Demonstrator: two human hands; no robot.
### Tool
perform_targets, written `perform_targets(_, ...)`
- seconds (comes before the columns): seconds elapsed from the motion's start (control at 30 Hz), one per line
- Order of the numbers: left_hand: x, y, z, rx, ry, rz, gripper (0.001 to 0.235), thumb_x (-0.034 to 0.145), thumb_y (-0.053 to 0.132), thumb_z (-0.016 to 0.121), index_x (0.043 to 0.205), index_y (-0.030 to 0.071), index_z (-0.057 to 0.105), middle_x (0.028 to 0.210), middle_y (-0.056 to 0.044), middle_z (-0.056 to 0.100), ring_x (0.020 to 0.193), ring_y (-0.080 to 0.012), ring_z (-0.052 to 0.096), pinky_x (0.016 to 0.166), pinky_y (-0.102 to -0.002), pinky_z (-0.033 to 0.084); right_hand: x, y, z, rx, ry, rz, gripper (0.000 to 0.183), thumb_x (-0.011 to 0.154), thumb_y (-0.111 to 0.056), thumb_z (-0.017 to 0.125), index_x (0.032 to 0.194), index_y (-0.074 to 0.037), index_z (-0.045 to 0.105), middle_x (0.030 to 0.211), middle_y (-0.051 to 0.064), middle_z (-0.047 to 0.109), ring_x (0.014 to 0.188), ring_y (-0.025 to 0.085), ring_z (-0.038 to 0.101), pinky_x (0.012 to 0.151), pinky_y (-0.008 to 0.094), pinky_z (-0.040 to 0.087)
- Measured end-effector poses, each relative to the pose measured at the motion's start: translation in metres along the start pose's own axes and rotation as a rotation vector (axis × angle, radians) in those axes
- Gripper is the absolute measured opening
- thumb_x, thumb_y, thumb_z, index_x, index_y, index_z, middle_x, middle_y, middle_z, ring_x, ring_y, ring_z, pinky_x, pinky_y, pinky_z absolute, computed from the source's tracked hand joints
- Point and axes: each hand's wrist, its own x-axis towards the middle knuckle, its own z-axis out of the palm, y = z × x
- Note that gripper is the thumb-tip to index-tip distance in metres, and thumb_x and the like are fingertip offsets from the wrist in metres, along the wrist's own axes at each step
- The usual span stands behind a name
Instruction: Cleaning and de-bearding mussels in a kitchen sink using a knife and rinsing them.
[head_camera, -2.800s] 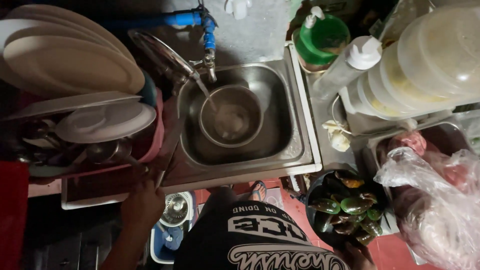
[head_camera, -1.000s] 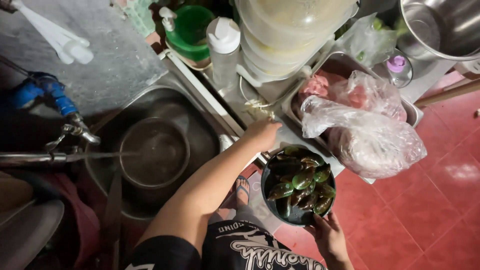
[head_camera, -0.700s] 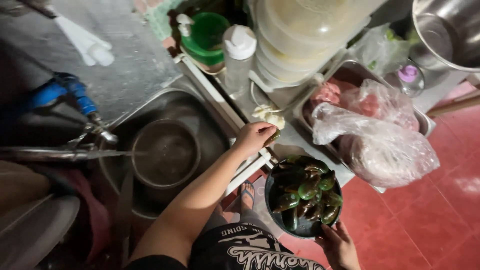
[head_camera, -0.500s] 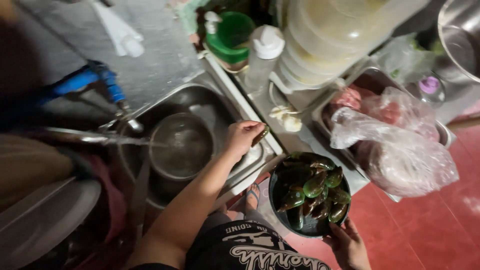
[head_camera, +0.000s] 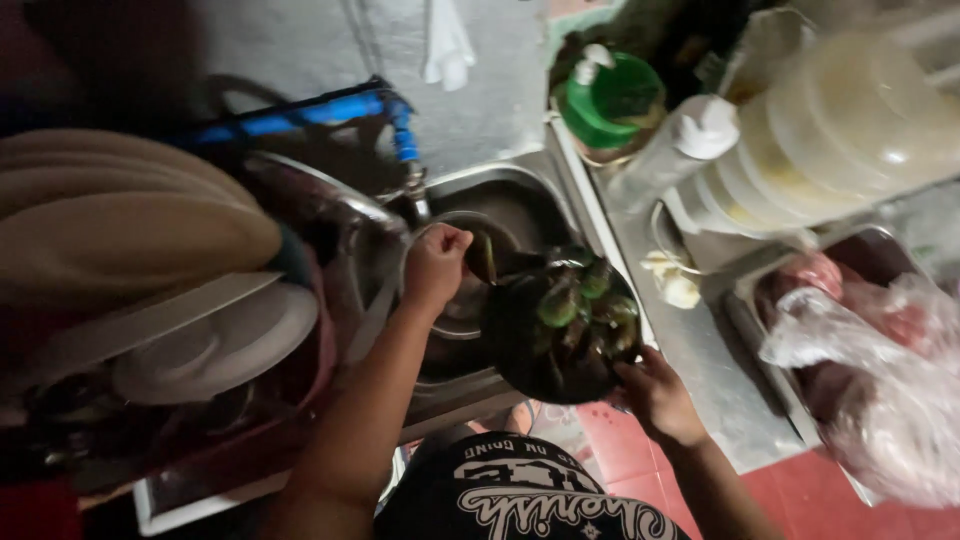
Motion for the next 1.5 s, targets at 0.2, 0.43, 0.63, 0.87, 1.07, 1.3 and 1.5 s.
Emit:
perform_targets(0.2, -0.002, -0.017, -0.023, -0.461, -0.021, -0.099, 0.020, 0.096, 0.020, 0.071, 0.098, -0.001, 0.072, 0.082, -0.020, 0.070, 0.066, -0.0270, 0.073, 0.058, -0.035, 0.068, 0.074, 0.007, 0.052, -0.061, 0.168, 0.305, 0.038, 0.092, 0.004, 0.066, 0.129, -0.001, 0.060, 0.100, 0.030, 0.067, 0.072, 0.044, 0.071, 0.056, 0.053, 0.061)
perform_targets(0.43, -0.001, -0.035, -0.026, -0.159, 0.048, -0.083, 0.028, 0.095, 0.038, 0.070, 0.102, 0.012, 0.077, 0.102, -0.012, 0.075, 0.105, -0.0322, 0.071, 0.090, -0.047, 0.058, 0.141, 0.052, 0.050, -0.205, 0.059, 0.387, 0.037, 0.088, -0.003, 0.071, 0.122, -0.006, 0.058, 0.098, 0.024, 0.061, 0.064, 0.043, 0.071, 0.050, 0.056, 0.063)
perform_targets(0.63, 0.012, -0.048, -0.022, -0.253, -0.033, -0.164, 0.036, 0.097, 0.036, 0.064, 0.116, 0.005, 0.070, 0.116, -0.017, 0.072, 0.102, -0.0345, 0.070, 0.090, -0.047, 0.059, 0.156, 0.010, 0.062, -0.359, 0.004, 0.357, 0.036, 0.088, 0.000, 0.072, 0.121, 0.002, 0.057, 0.100, 0.028, 0.058, 0.074, 0.047, 0.069, 0.061, 0.061, 0.061)
perform_targets(0.87, 0.003, -0.028, -0.025, -0.169, -0.092, -0.170, 0.042, 0.100, 0.036, 0.061, 0.121, 0.002, 0.070, 0.125, -0.020, 0.069, 0.123, -0.0387, 0.063, 0.104, -0.052, 0.052, 0.131, -0.063, 0.110, -1.036, -0.085, 0.171, 0.039, 0.084, -0.031, 0.074, 0.109, -0.001, 0.068, 0.095, 0.034, 0.069, 0.096, 0.053, 0.069, 0.078, 0.062, 0.054)
perform_targets(1.07, 0.023, -0.058, -0.022, -0.183, -0.004, -0.182, 0.036, 0.096, 0.040, 0.068, 0.100, 0.005, 0.073, 0.089, -0.013, 0.073, 0.085, -0.0304, 0.075, 0.078, -0.045, 0.061, 0.123, -0.122, 0.141, -1.209, -0.122, 0.266, 0.026, 0.085, -0.031, 0.065, 0.100, -0.011, 0.058, 0.055, 0.012, 0.073, 0.055, 0.030, 0.078, 0.079, 0.041, 0.063)
perform_targets(1.3, 0.042, -0.083, 0.008, -0.205, -0.005, -0.108, 0.029, 0.093, 0.035, 0.072, 0.092, 0.008, 0.078, 0.075, -0.013, 0.072, 0.080, -0.0309, 0.074, 0.074, -0.042, 0.060, 0.118, -0.117, 0.107, -1.516, -0.010, -0.032, 0.038, 0.090, -0.040, 0.061, 0.112, -0.009, 0.054, 0.088, 0.028, 0.074, 0.090, 0.050, 0.073, 0.077, 0.064, 0.058)
perform_targets(1.5, 0.027, -0.065, 0.011, -0.168, -0.110, -0.194, 0.021, 0.093, 0.032, 0.068, 0.098, 0.014, 0.077, 0.081, -0.005, 0.075, 0.084, -0.0227, 0.075, 0.078, -0.036, 0.058, 0.078, -0.113, 0.067, -1.511, 0.175, -0.022, 0.035, 0.100, -0.040, 0.049, 0.117, -0.010, 0.052, 0.091, 0.030, 0.072, 0.095, 0.052, 0.072, 0.080, 0.064, 0.058)
